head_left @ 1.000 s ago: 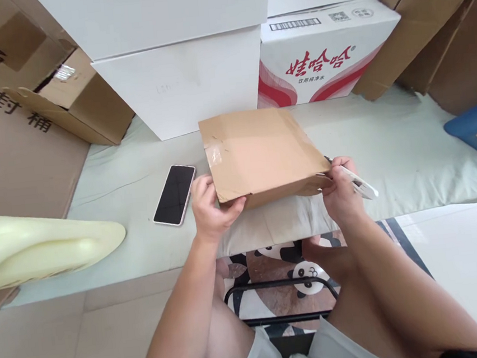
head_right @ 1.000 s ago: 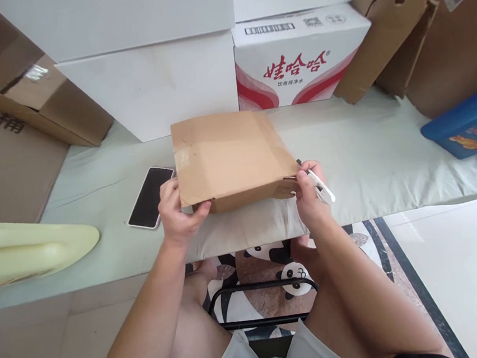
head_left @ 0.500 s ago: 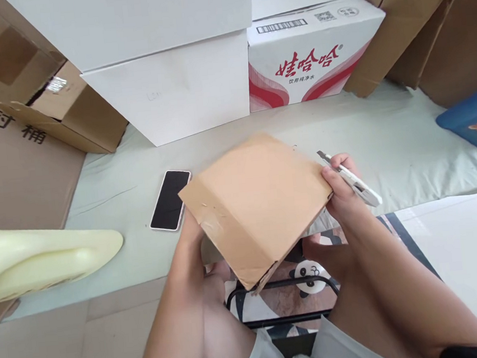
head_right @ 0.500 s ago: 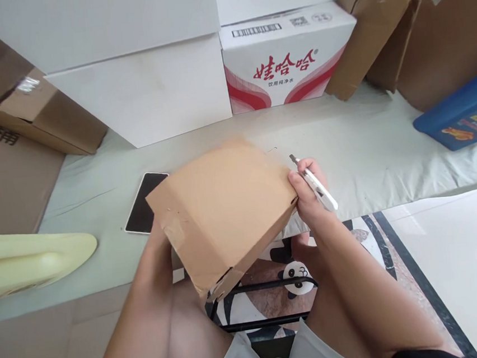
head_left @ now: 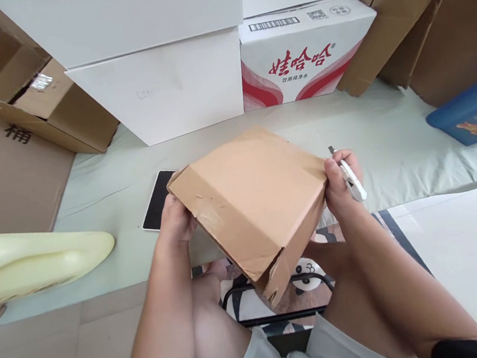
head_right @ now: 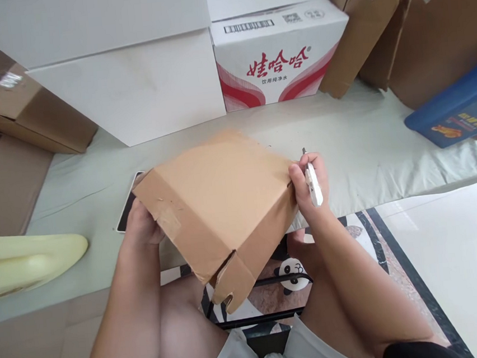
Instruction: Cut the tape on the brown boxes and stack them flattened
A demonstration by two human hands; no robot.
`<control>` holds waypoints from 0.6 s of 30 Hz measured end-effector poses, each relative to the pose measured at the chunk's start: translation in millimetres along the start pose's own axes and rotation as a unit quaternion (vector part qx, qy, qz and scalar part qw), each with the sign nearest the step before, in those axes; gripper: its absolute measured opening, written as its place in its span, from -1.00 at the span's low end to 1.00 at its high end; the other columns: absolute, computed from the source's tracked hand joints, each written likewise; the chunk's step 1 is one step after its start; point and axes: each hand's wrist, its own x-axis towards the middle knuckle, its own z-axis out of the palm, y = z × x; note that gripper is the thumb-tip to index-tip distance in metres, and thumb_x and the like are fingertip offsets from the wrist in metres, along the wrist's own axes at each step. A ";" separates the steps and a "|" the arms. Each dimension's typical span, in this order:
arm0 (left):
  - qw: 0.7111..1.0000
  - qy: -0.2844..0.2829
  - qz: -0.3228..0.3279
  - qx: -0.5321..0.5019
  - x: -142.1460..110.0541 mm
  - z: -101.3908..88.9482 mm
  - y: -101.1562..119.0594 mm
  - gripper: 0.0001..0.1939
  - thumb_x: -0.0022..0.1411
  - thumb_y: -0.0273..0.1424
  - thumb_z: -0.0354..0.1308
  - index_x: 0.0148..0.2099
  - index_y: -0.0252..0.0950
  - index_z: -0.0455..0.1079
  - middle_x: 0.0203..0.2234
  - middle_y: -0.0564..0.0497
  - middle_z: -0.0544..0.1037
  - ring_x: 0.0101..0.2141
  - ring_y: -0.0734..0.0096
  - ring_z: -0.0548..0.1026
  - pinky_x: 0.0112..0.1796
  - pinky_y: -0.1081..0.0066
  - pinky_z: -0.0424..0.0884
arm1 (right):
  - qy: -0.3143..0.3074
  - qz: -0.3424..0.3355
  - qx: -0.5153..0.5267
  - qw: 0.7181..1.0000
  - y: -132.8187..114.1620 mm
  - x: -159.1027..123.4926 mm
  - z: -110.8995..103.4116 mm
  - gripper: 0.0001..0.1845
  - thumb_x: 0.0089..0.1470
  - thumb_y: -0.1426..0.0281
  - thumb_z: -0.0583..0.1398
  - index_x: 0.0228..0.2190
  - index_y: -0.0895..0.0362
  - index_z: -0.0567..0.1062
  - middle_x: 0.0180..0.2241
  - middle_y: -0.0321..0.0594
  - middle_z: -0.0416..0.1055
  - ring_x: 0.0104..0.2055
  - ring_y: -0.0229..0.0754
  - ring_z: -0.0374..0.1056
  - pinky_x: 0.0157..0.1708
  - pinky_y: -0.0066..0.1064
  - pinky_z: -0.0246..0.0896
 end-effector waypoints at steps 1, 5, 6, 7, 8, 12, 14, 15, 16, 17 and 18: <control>1.000 -0.002 -0.008 -0.012 1.2 -2.4 -0.8 -0.43 -0.28 -0.08 0.61 -0.26 -0.25 0.54 -0.47 0.06 0.63 -0.36 0.24 0.65 -0.28 0.33 0.64 | 0.002 -0.010 -0.015 1.000 -1.5 0.5 -0.4 -0.52 0.06 -0.02 0.32 -0.28 0.01 0.25 -0.49 -0.41 0.16 -0.49 -0.26 0.07 -0.45 -0.37 -0.02; 0.996 0.000 -0.061 -0.068 7.4 -14.1 -6.2 -0.54 -0.12 -0.15 0.56 -0.24 -0.29 0.55 -0.38 -0.05 0.69 -0.15 0.07 0.69 -0.16 0.27 0.68 | -0.006 -0.055 -0.107 0.993 -8.1 0.4 1.7 -0.48 -0.06 0.00 0.33 -0.29 0.02 0.22 -0.35 -0.29 0.41 -0.42 -0.20 0.25 -0.36 -0.29 0.13; 0.994 0.003 -0.072 -0.079 8.4 -15.7 -6.9 -0.57 -0.08 -0.15 0.53 -0.23 -0.29 0.55 -0.36 -0.05 0.69 -0.16 0.08 0.69 -0.15 0.26 0.68 | -0.013 -0.053 -0.125 0.991 -9.3 0.0 2.7 -0.47 -0.09 0.01 0.33 -0.29 0.02 0.21 -0.32 -0.26 0.44 -0.40 -0.19 0.28 -0.35 -0.27 0.15; 0.993 0.008 -0.079 -0.090 8.9 -16.2 -7.2 -0.59 -0.03 -0.14 0.51 -0.22 -0.28 0.55 -0.35 -0.04 0.70 -0.17 0.10 0.69 -0.14 0.26 0.68 | -0.023 -0.045 -0.134 0.990 -10.1 -0.6 3.7 -0.47 -0.11 0.02 0.34 -0.29 0.02 0.21 -0.31 -0.25 0.45 -0.38 -0.17 0.30 -0.33 -0.26 0.17; 0.992 0.013 -0.080 -0.099 8.9 -15.4 -7.1 -0.61 0.00 -0.14 0.49 -0.21 -0.27 0.55 -0.35 -0.03 0.70 -0.20 0.14 0.69 -0.14 0.27 0.68 | -0.033 -0.030 -0.133 0.990 -10.5 -1.2 4.4 -0.46 -0.13 0.04 0.35 -0.30 0.02 0.22 -0.31 -0.25 0.46 -0.35 -0.15 0.33 -0.31 -0.25 0.19; 0.994 0.037 -0.040 -0.089 6.9 -4.9 -6.1 -0.61 -0.09 -0.23 0.54 -0.23 -0.27 0.54 -0.38 0.03 0.69 -0.27 0.23 0.68 -0.14 0.33 0.66 | -0.072 0.059 -0.047 0.995 -9.4 0.0 2.0 -0.50 -0.14 0.08 0.41 -0.33 0.03 0.29 -0.44 -0.31 0.41 -0.40 -0.19 0.31 -0.34 -0.31 0.17; 0.996 0.047 -0.032 -0.067 6.1 -1.0 -6.1 -0.57 -0.20 -0.27 0.58 -0.29 -0.27 0.53 -0.45 0.05 0.67 -0.24 0.17 0.69 -0.15 0.31 0.65 | -0.090 0.095 -0.004 0.991 -7.3 5.4 -3.2 -0.49 -0.03 -0.08 0.32 -0.35 0.02 0.28 -0.52 -0.33 0.36 -0.49 -0.19 0.28 -0.42 -0.33 0.14; 0.997 0.047 -0.035 -0.057 5.7 -0.9 -5.9 -0.56 -0.22 -0.25 0.59 -0.30 -0.26 0.51 -0.49 0.06 0.64 -0.24 0.15 0.69 -0.16 0.30 0.65 | -0.103 0.110 0.021 0.988 -5.9 9.4 -6.3 -0.45 -0.02 -0.16 0.27 -0.37 0.02 0.25 -0.56 -0.33 0.35 -0.52 -0.16 0.29 -0.45 -0.32 0.15; 0.997 0.043 -0.043 -0.048 5.0 -2.2 -5.4 -0.56 -0.21 -0.20 0.58 -0.32 -0.26 0.50 -0.53 0.07 0.62 -0.25 0.13 0.69 -0.17 0.28 0.64 | -0.113 0.122 0.050 0.985 -4.5 13.8 -9.4 -0.39 -0.03 -0.24 0.23 -0.38 0.01 0.22 -0.59 -0.34 0.34 -0.54 -0.14 0.30 -0.47 -0.31 0.17; 0.997 0.037 -0.050 -0.038 3.8 -4.8 -4.5 -0.56 -0.15 -0.14 0.56 -0.34 -0.26 0.48 -0.56 0.07 0.59 -0.27 0.12 0.68 -0.19 0.26 0.64 | -0.117 0.132 0.080 0.981 -3.1 18.1 -12.0 -0.35 -0.06 -0.28 0.23 -0.38 0.00 0.19 -0.61 -0.36 0.33 -0.57 -0.13 0.31 -0.48 -0.30 0.19; 0.998 0.029 -0.057 -0.028 2.0 -8.1 -3.2 -0.57 -0.07 -0.09 0.53 -0.34 -0.26 0.47 -0.58 0.06 0.57 -0.29 0.13 0.66 -0.21 0.25 0.63 | -0.115 0.138 0.107 0.978 -1.5 21.8 -13.7 -0.32 -0.10 -0.28 0.26 -0.38 0.00 0.17 -0.62 -0.38 0.33 -0.58 -0.13 0.32 -0.48 -0.30 0.21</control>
